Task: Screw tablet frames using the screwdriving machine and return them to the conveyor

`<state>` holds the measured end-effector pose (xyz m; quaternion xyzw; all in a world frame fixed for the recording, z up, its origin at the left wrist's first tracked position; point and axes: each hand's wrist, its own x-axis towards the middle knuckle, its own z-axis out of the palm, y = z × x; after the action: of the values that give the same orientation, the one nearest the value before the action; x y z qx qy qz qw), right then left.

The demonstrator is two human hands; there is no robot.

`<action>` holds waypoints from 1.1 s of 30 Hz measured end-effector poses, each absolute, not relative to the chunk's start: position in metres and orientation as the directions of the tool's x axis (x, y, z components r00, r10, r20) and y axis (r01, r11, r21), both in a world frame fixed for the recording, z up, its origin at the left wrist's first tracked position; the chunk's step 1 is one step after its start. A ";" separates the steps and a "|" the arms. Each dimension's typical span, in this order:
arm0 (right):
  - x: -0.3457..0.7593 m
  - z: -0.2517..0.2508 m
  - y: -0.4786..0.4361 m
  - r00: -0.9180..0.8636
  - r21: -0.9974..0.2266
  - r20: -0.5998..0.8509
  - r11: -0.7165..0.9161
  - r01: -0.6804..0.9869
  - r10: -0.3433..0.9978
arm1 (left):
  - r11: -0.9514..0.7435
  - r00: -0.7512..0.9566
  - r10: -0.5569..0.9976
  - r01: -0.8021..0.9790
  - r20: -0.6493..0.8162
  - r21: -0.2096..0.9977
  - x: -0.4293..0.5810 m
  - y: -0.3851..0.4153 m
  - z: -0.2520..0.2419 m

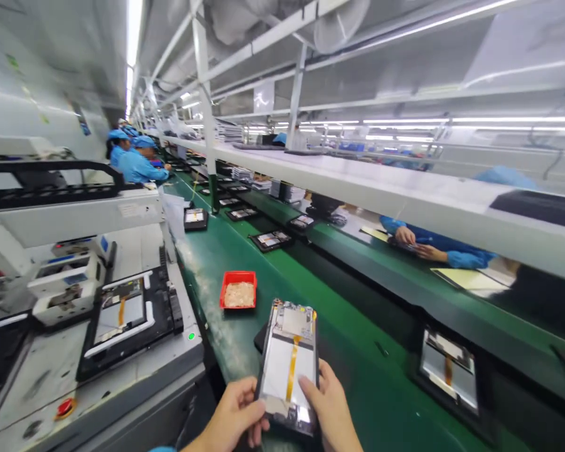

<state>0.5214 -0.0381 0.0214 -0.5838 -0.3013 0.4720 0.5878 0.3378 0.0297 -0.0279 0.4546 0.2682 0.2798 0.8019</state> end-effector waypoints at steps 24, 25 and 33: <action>0.079 -0.004 0.324 -0.374 -0.349 0.265 0.450 0.822 0.889 | -0.015 -0.598 0.734 -0.488 -0.322 0.872 -0.013 0.028 -0.003; 0.075 -0.004 0.327 -0.356 -0.349 0.258 0.430 0.833 0.898 | -0.016 -0.599 0.732 -0.492 -0.325 0.871 -0.012 0.031 -0.004; 0.129 0.039 0.347 -0.223 -0.553 0.212 0.305 0.775 0.951 | -0.003 -0.452 0.864 -0.446 -0.222 0.895 -0.010 0.090 -0.002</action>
<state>0.1288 0.3474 0.0387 -0.5649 -0.7639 0.1678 0.2629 -0.0099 0.0896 -0.0022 0.2031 0.5153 0.6785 0.4825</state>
